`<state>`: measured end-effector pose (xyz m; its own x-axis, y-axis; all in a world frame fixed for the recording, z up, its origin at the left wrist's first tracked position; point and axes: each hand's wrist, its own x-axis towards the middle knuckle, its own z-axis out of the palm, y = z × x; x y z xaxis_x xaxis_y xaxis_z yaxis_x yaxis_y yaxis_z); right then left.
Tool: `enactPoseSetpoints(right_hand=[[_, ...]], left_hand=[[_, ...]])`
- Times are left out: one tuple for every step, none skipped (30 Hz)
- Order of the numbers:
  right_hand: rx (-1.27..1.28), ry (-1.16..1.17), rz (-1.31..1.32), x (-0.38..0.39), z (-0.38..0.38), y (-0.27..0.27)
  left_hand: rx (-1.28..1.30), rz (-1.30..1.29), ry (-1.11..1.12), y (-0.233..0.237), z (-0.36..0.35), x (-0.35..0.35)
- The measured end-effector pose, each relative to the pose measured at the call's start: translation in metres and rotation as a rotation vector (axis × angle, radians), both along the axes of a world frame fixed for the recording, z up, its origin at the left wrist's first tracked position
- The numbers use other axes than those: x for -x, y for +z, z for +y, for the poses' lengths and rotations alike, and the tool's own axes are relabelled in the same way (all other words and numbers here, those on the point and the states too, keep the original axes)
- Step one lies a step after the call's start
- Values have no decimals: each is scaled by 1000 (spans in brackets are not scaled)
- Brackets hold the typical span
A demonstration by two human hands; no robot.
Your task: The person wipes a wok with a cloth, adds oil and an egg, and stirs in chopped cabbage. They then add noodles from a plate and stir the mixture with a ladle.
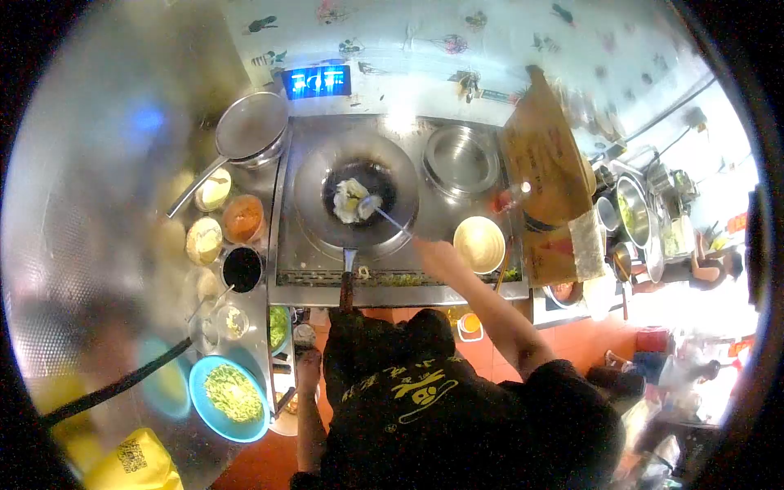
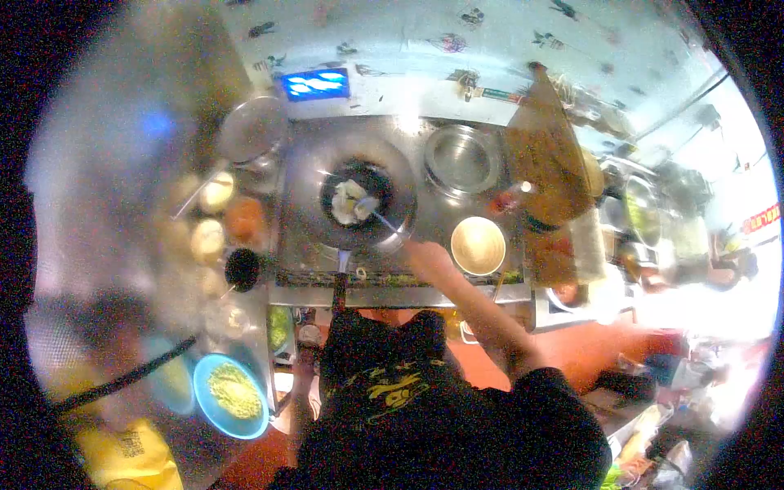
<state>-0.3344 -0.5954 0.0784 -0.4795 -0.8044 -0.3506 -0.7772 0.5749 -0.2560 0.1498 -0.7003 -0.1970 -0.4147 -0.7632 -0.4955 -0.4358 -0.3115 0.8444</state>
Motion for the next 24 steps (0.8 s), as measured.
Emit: enactPoseSetpoints(right_hand=[[25,56,21,-1,10,-4],[47,113,41,-1,18,-8],[68,96,43,3,12,-16],[91,81,45,9,-4,-24],[116,68,45,11,-14,-29],[90,38,24,11,-10,-28],[67,12,5,11,-7,-24],[47,-9,-7,14,-8,-17],[57,41,25,12,-6,-7],[63,86,58,6,1,4],[62,124,87,0,7,9],[150,181,154,4,4,-11],[126,152,143,8,-2,-23],[107,124,134,12,-17,-30],[99,97,135,13,-29,-30],[126,76,116,12,-27,-24],[113,142,151,11,-21,-17],[94,214,188,9,-11,-11],[66,286,225,7,-7,-7],[97,282,248,3,-8,-9],[125,219,213,-3,-15,-6],[157,153,178,-8,-29,-4],[198,90,145,-13,-44,-2],[141,66,124,-17,-50,-1]], left_hand=[[26,-16,-70,16,10,6],[55,-31,-139,33,20,11],[53,-106,-239,52,23,24],[53,-182,-337,70,27,30],[60,-151,-313,89,33,27],[67,-123,-287,108,38,22],[78,-94,-258,118,39,18],[42,-60,-176,114,40,3],[6,-22,-92,108,43,-23],[-32,18,-14,102,44,-35],[25,-7,39,114,42,-34],[74,-38,87,146,40,-31],[117,-73,131,174,41,-31],[184,-134,159,196,38,-29],[263,-186,190,207,30,-27],[220,-67,431,141,20,-70],[26,73,611,150,11,-75],[119,13,600,174,3,-79],[202,-49,587,188,-3,-85],[384,-188,520,178,-11,-103],[331,-134,620,163,-22,-125],[284,-76,723,148,-33,-147],[307,-29,771,161,-39,-148],[357,-69,772,172,-46,-156]])
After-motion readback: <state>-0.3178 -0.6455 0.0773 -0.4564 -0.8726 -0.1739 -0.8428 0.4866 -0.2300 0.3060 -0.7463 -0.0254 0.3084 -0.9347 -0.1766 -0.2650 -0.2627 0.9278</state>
